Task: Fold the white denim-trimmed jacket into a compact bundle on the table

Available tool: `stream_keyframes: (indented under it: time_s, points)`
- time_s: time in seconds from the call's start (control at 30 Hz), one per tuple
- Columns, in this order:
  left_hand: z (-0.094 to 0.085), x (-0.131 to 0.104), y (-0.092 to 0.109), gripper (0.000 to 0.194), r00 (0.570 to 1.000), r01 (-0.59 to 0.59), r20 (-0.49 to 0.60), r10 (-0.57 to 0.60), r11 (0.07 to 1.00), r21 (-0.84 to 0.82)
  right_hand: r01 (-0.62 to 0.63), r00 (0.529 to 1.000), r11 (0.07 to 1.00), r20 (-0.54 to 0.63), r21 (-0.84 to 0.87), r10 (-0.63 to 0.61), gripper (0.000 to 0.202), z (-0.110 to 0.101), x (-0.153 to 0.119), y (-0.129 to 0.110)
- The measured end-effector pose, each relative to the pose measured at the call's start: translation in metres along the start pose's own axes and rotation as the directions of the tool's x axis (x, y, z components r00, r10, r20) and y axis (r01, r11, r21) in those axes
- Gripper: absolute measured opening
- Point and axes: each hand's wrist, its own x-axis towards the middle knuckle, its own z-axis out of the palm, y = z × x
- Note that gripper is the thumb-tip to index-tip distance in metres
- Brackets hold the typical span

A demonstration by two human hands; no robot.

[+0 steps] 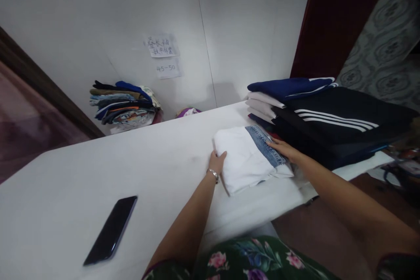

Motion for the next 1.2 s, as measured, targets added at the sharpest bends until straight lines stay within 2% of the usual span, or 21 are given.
stream_keyframes:
  time_s: [0.1,0.17,0.23,0.3,0.37,0.43,0.5,0.57,0.63,0.7,0.77,0.83,0.87,0.9,0.97,1.03,1.1,1.13,1.2]
  points:
    - [0.004,0.000,0.006,0.061,0.999,0.036,0.030,-0.033,0.997,-0.073,-0.136,0.988,0.988,0.079,0.069,0.130,0.055,0.009,-0.011,-0.010]
    - [-0.002,0.000,0.012,0.060,0.998,0.057,0.029,-0.054,0.989,-0.133,-0.150,0.987,0.984,0.075,0.093,0.143,0.046,0.018,-0.018,-0.012]
    - [-0.016,0.000,0.015,0.059,0.998,0.064,-0.001,-0.066,0.980,-0.190,-0.095,0.994,0.991,0.072,0.098,0.088,0.043,0.031,-0.026,-0.007]
    - [-0.038,-0.001,0.013,0.063,0.997,0.055,-0.034,-0.063,0.976,-0.211,-0.027,0.990,0.995,0.141,0.091,0.014,0.043,0.047,-0.032,0.002]
    - [-0.062,-0.003,0.006,0.069,0.998,0.035,-0.054,-0.044,0.988,-0.147,0.036,0.978,0.998,0.205,0.049,-0.045,0.045,0.062,-0.036,0.014]
    - [-0.081,-0.008,-0.006,0.072,0.997,0.031,-0.064,-0.031,0.999,-0.010,0.101,0.976,0.992,0.200,-0.078,-0.083,0.047,0.074,-0.037,0.025]
    - [-0.092,-0.014,-0.018,0.070,0.997,0.039,-0.076,-0.030,0.992,0.122,0.162,0.981,0.950,0.152,-0.267,-0.124,0.048,0.078,-0.033,0.030]
    - [-0.094,-0.018,-0.026,0.069,0.997,0.041,-0.076,-0.025,0.975,0.219,0.214,0.976,0.868,0.127,-0.449,-0.175,0.051,0.075,-0.025,0.029]
    - [-0.091,-0.023,-0.028,0.072,0.995,0.004,-0.092,0.029,0.940,0.341,0.281,0.958,0.762,0.124,-0.584,-0.258,0.060,0.070,-0.019,0.022]
    - [-0.084,-0.028,-0.023,0.073,0.984,-0.063,-0.115,0.139,0.863,0.501,0.388,0.907,0.645,0.151,-0.658,-0.392,0.072,0.071,-0.019,0.010]
    - [-0.074,-0.036,-0.016,0.073,0.958,-0.155,-0.086,0.273,0.748,0.645,0.545,0.801,0.520,0.227,-0.657,-0.553,0.079,0.081,-0.026,-0.005]
    - [-0.061,-0.045,-0.011,0.074,0.929,-0.271,0.028,0.368,0.628,0.729,0.698,0.662,0.390,0.334,-0.600,-0.671,0.078,0.101,-0.032,-0.021]
    - [-0.055,-0.049,-0.010,0.074,0.912,-0.331,0.099,0.399,0.569,0.752,0.736,0.615,0.342,0.366,-0.584,-0.699,0.075,0.113,-0.033,-0.028]
    - [-0.050,-0.053,-0.011,0.073,0.892,-0.382,0.162,0.422,0.513,0.768,0.743,0.600,0.312,0.381,-0.592,-0.703,0.074,0.125,-0.031,-0.034]
    - [-0.040,-0.057,-0.016,0.072,0.863,-0.434,0.233,0.448,0.422,0.796,0.697,0.639,0.288,0.386,-0.657,-0.665,0.071,0.144,-0.020,-0.041]
    - [-0.035,-0.058,-0.024,0.070,0.851,-0.436,0.246,0.465,0.362,0.824,0.621,0.721,0.291,0.384,-0.728,-0.577,0.069,0.154,-0.003,-0.040]
    - [-0.033,-0.057,-0.030,0.068,0.842,-0.436,0.252,0.477,0.327,0.839,0.537,0.819,0.352,0.372,-0.767,-0.438,0.072,0.156,0.017,-0.032]
    - [-0.033,-0.057,-0.032,0.067,0.838,-0.439,0.257,0.481,0.315,0.841,0.505,0.851,0.393,0.367,-0.768,-0.376,0.075,0.154,0.025,-0.026]
    - [-0.033,-0.056,-0.034,0.065,0.830,-0.446,0.263,0.492,0.302,0.843,0.481,0.875,0.469,0.367,-0.741,-0.316,0.081,0.150,0.039,-0.015]
